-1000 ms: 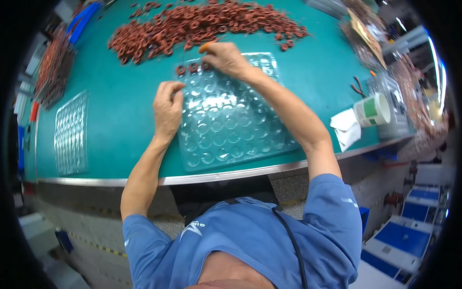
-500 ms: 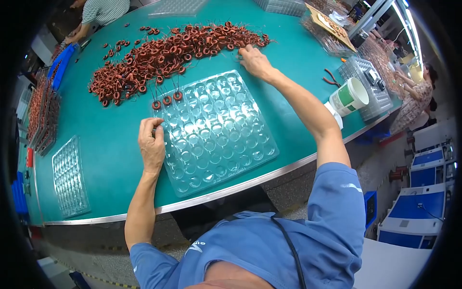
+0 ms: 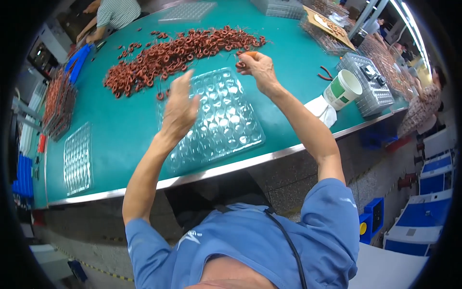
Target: Assembling toroidal inductors by winding wire and organizing them into plastic trays at a factory workbench.
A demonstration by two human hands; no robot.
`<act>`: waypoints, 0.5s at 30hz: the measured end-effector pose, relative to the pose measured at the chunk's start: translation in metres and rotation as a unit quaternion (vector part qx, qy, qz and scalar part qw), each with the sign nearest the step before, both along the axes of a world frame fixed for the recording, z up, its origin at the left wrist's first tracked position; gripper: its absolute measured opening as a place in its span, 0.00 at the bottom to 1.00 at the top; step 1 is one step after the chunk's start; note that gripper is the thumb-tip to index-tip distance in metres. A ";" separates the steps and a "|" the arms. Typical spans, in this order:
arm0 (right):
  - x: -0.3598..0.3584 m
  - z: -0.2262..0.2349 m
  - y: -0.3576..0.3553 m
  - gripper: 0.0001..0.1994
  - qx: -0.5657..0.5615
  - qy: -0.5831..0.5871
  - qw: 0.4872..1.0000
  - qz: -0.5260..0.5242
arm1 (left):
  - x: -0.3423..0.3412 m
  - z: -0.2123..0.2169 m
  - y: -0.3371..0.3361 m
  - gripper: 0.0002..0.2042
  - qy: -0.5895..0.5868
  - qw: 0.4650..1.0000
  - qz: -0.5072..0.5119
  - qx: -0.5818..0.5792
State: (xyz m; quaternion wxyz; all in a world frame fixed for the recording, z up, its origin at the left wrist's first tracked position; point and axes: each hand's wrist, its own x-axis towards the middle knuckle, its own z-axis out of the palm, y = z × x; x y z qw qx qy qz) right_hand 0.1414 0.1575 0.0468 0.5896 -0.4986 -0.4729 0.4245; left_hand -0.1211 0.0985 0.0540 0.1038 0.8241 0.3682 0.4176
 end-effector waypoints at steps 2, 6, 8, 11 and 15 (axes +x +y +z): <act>-0.021 0.003 -0.032 0.13 -0.002 0.045 0.998 0.042 | 0.038 0.010 -0.010 0.28 -0.029 0.996 -0.068 -0.055; -0.046 0.006 -0.079 0.12 0.042 0.076 0.991 0.097 | 0.073 -0.011 -0.023 0.20 -0.097 0.986 -0.103 -0.083; -0.042 0.024 -0.106 0.14 0.021 0.046 0.993 0.109 | 0.070 -0.007 -0.039 0.15 -0.151 0.978 -0.094 -0.111; -0.020 0.035 -0.133 0.16 0.060 -0.132 0.988 0.043 | 0.061 -0.003 -0.049 0.18 -0.311 0.893 -0.130 -0.298; -0.029 0.020 -0.140 0.18 0.138 -0.085 0.984 0.074 | 0.049 -0.003 -0.074 0.20 -0.364 0.833 -0.170 -0.381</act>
